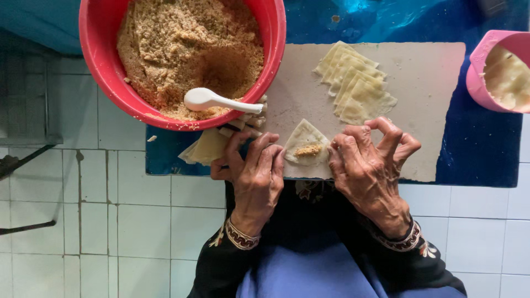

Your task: The person sits at a table and fills small square pastry wrappers with a brown grated filling, scooping it with a spoon from a large red bowl and placing it on each wrapper. They then fold each wrapper over the filling and press the edges closed, setting the folded pastries aside as they finish each one.

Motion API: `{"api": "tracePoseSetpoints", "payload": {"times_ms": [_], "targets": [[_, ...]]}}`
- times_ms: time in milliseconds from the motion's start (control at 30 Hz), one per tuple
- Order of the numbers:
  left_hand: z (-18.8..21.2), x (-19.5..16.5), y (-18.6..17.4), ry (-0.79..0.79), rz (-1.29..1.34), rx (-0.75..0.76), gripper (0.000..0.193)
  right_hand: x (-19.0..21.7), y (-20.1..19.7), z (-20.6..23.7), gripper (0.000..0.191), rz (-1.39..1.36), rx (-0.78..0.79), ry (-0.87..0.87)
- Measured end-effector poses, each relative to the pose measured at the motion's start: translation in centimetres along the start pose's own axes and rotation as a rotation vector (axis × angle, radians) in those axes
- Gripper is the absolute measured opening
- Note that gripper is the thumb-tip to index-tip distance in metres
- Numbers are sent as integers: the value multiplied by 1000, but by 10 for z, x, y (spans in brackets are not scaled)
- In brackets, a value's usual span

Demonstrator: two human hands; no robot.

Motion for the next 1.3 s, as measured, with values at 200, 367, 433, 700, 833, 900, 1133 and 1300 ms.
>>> {"api": "tracePoseSetpoints", "payload": {"times_ms": [200, 367, 433, 700, 833, 900, 1133, 1300], "targets": [[-2, -3, -2, 30, 55, 10, 20, 5, -4, -4, 21, -194, -30, -53], [-3, -9, -3, 49, 158, 28, 17, 12, -1, -5, 31, -359, -14, -123], [-4, -12, -3, 63, 159, 28, 17, 12, 2, -6, 36, -404, -4, -137], [-6, -12, 3, 104, 219, 39, 21, 7, 11, -7, 44, -458, -20, -149], [-6, -11, 9, 141, 281, 92, 20, 3, 13, -6, 44, -448, -30, -118], [-7, -12, 8, 177, 253, 104, 19, 2, 13, -6, 43, -442, -26, -109], [-5, -10, 2, 284, 210, 207, 26, 12, 8, -7, 35, -313, 15, -171], [-5, -11, 7, 362, 147, 216, 37, 19, 0, -11, 32, -242, 15, -210]]}}
Point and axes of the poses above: each hand's wrist, its own z-axis away from the middle knuckle, its own y-axis out of the palm, x = y × z, the point moved 10 cm from there along -z, towards the middle knuckle, and after that the axes turned 3 degrees about z, right-handed, at the moved point
